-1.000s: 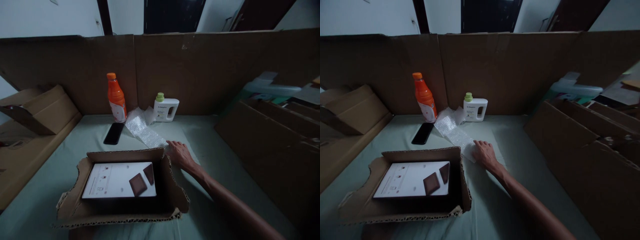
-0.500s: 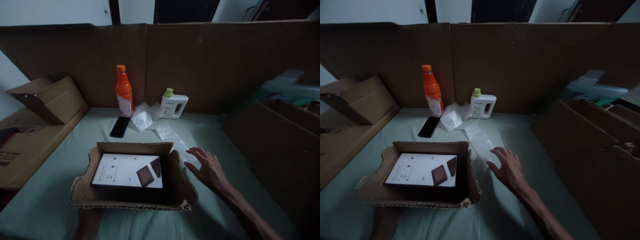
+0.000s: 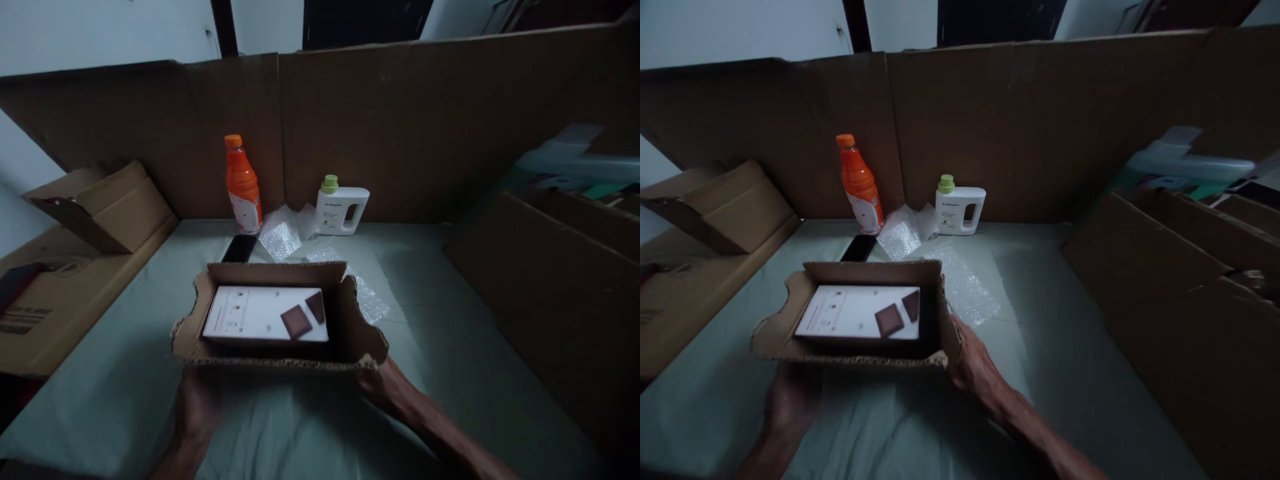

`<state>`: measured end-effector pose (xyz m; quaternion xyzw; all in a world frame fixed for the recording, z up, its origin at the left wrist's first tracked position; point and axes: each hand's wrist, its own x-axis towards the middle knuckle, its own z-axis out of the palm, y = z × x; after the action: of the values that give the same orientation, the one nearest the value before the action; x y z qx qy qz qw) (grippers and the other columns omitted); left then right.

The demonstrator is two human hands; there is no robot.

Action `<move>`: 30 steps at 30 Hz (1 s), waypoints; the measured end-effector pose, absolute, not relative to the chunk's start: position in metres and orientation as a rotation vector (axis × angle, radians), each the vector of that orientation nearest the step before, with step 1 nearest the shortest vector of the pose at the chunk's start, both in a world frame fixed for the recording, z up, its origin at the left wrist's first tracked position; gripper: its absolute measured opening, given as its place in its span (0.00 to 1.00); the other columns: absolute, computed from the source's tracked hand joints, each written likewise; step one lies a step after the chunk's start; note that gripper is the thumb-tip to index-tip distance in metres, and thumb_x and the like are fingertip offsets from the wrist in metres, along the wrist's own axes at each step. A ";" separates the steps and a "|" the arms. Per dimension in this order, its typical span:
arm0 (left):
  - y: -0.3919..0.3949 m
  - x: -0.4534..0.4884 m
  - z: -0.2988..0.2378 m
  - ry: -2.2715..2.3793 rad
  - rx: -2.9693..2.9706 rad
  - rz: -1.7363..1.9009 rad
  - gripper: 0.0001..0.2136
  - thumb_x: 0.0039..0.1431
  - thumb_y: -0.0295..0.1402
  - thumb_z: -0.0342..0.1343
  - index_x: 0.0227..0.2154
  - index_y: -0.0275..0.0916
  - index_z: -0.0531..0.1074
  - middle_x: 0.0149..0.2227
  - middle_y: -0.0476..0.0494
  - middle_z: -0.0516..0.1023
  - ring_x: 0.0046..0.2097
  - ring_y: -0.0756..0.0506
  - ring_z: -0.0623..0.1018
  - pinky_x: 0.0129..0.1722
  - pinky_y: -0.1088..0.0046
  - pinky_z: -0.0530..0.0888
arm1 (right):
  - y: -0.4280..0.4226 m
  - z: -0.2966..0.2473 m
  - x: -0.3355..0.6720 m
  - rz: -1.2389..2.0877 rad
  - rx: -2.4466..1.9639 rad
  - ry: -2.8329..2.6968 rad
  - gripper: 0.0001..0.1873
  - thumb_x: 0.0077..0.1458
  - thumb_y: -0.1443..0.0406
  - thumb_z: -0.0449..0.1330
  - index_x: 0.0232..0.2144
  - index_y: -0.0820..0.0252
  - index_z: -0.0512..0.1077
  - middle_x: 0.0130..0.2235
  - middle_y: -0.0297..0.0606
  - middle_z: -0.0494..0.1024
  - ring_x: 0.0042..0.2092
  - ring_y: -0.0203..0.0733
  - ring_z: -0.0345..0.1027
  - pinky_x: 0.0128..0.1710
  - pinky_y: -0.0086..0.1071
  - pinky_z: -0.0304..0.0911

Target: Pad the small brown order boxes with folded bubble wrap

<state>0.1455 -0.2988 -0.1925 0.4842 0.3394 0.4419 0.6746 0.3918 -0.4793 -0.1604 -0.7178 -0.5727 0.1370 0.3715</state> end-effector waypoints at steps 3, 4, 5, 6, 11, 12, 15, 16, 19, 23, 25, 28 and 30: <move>-0.272 0.195 -0.179 0.798 0.982 1.072 0.26 0.61 0.52 0.49 0.57 0.46 0.72 0.55 0.46 0.78 0.66 0.39 0.67 0.65 0.59 0.65 | -0.465 -0.167 0.412 0.257 -1.837 -1.437 0.24 0.54 0.69 0.52 0.53 0.58 0.69 0.49 0.47 0.78 0.47 0.50 0.72 0.48 0.43 0.71; -0.264 0.210 -0.176 0.798 0.955 1.091 0.26 0.61 0.51 0.50 0.57 0.45 0.72 0.56 0.45 0.78 0.66 0.39 0.66 0.66 0.59 0.64 | -0.459 -0.170 0.418 0.225 -1.829 -1.422 0.24 0.54 0.69 0.51 0.53 0.58 0.69 0.49 0.47 0.78 0.47 0.49 0.72 0.47 0.43 0.71; -0.258 0.223 -0.174 0.798 0.930 1.104 0.26 0.61 0.51 0.50 0.56 0.44 0.73 0.57 0.44 0.77 0.66 0.39 0.66 0.66 0.60 0.63 | -0.453 -0.173 0.423 0.200 -1.816 -1.401 0.25 0.53 0.70 0.51 0.53 0.58 0.69 0.51 0.47 0.77 0.48 0.49 0.72 0.47 0.42 0.72; -0.253 0.234 -0.174 0.793 0.916 1.115 0.25 0.61 0.51 0.50 0.55 0.43 0.73 0.58 0.44 0.76 0.66 0.39 0.66 0.67 0.61 0.61 | -0.448 -0.176 0.428 0.181 -1.800 -1.379 0.27 0.52 0.71 0.50 0.55 0.58 0.68 0.53 0.47 0.76 0.50 0.49 0.72 0.47 0.42 0.72; -0.256 0.245 -0.191 0.741 0.920 1.139 0.25 0.63 0.54 0.48 0.53 0.44 0.74 0.60 0.44 0.74 0.68 0.41 0.63 0.69 0.64 0.56 | -0.455 -0.184 0.456 0.113 -1.825 -1.408 0.24 0.59 0.68 0.52 0.57 0.55 0.68 0.60 0.46 0.71 0.59 0.48 0.67 0.54 0.45 0.68; -0.258 0.242 -0.193 0.718 0.937 1.135 0.26 0.63 0.55 0.48 0.53 0.44 0.74 0.60 0.44 0.74 0.67 0.41 0.64 0.68 0.63 0.57 | -0.464 -0.182 0.463 0.084 -1.866 -1.428 0.22 0.60 0.67 0.53 0.56 0.55 0.70 0.60 0.45 0.72 0.60 0.48 0.67 0.57 0.47 0.66; -0.261 0.237 -0.194 0.694 0.988 1.127 0.27 0.62 0.55 0.49 0.54 0.44 0.73 0.60 0.44 0.74 0.67 0.41 0.64 0.68 0.63 0.56 | -0.489 -0.173 0.480 0.087 -2.048 -1.568 0.25 0.58 0.69 0.54 0.58 0.53 0.69 0.60 0.45 0.72 0.60 0.50 0.67 0.58 0.50 0.64; -0.261 0.237 -0.193 0.708 0.998 1.121 0.27 0.62 0.55 0.48 0.55 0.43 0.73 0.60 0.44 0.74 0.67 0.41 0.64 0.69 0.63 0.56 | -0.495 -0.171 0.484 0.116 -2.126 -1.633 0.28 0.56 0.71 0.54 0.59 0.53 0.68 0.60 0.45 0.72 0.60 0.51 0.67 0.57 0.50 0.64; -0.259 0.237 -0.189 0.735 1.003 1.091 0.27 0.63 0.53 0.47 0.56 0.43 0.72 0.60 0.44 0.73 0.68 0.41 0.63 0.69 0.62 0.55 | -0.499 -0.169 0.487 0.125 -2.333 -1.740 0.28 0.54 0.73 0.53 0.56 0.53 0.73 0.62 0.46 0.71 0.62 0.56 0.64 0.54 0.53 0.64; -0.258 0.237 -0.192 0.656 1.012 1.124 0.26 0.65 0.51 0.46 0.57 0.42 0.71 0.60 0.44 0.73 0.68 0.41 0.63 0.69 0.62 0.55 | -0.488 -0.174 0.479 -0.074 -2.358 -1.742 0.17 0.61 0.70 0.53 0.42 0.55 0.80 0.59 0.46 0.75 0.62 0.57 0.63 0.54 0.52 0.62; -0.257 0.237 -0.196 0.645 1.005 1.129 0.26 0.65 0.52 0.46 0.57 0.41 0.71 0.60 0.43 0.74 0.67 0.41 0.64 0.69 0.62 0.56 | -0.489 -0.170 0.471 -0.155 -2.328 -1.761 0.15 0.61 0.70 0.52 0.38 0.57 0.80 0.57 0.46 0.76 0.61 0.56 0.64 0.54 0.51 0.62; -0.254 0.236 -0.204 0.673 0.999 1.122 0.27 0.65 0.52 0.47 0.56 0.39 0.72 0.59 0.41 0.75 0.66 0.41 0.66 0.69 0.62 0.57 | -0.503 -0.157 0.456 -0.172 -2.282 -1.845 0.14 0.62 0.71 0.52 0.34 0.58 0.78 0.53 0.45 0.79 0.58 0.54 0.67 0.52 0.49 0.62; -0.251 0.236 -0.208 0.690 1.015 1.129 0.26 0.65 0.52 0.47 0.55 0.39 0.73 0.58 0.41 0.75 0.66 0.41 0.66 0.68 0.62 0.57 | -0.515 -0.148 0.447 -0.132 -2.275 -1.878 0.12 0.61 0.71 0.53 0.34 0.57 0.77 0.52 0.44 0.79 0.57 0.52 0.69 0.51 0.48 0.62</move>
<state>0.2358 -0.2515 -0.2078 0.4506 0.3062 0.5015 0.6720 0.4469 -0.5146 -0.1484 -0.7671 -0.6331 -0.0445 0.0941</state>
